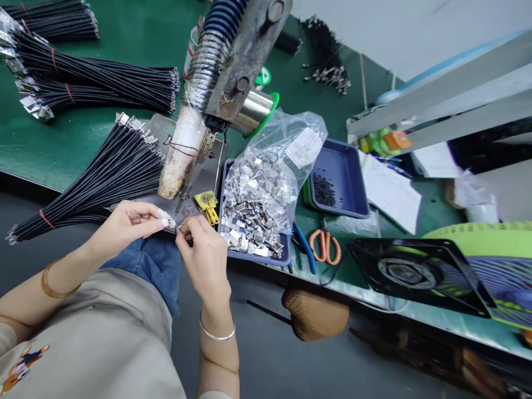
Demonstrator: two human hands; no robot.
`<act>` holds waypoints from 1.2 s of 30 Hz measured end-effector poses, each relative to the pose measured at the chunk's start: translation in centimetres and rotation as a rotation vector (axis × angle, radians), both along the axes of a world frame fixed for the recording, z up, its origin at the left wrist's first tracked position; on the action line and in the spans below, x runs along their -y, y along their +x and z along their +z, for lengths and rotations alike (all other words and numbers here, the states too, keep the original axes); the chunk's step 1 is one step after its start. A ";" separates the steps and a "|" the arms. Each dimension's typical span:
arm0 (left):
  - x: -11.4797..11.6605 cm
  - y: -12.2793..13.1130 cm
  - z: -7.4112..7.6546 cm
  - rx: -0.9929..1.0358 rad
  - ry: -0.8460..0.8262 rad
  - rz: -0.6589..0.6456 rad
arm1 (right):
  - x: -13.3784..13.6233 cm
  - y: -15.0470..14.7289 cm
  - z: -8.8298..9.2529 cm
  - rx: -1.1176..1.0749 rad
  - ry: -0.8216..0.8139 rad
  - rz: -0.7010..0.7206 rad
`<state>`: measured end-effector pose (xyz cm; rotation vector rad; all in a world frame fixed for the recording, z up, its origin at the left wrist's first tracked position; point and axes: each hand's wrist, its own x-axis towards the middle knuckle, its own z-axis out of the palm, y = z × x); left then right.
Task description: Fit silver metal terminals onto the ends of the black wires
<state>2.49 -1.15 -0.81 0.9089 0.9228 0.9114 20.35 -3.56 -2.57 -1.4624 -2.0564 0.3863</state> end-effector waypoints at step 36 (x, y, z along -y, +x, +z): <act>-0.4 1.7 0.3 -0.146 0.054 0.115 | 1.5 -2.1 -1.8 -0.343 0.444 -0.170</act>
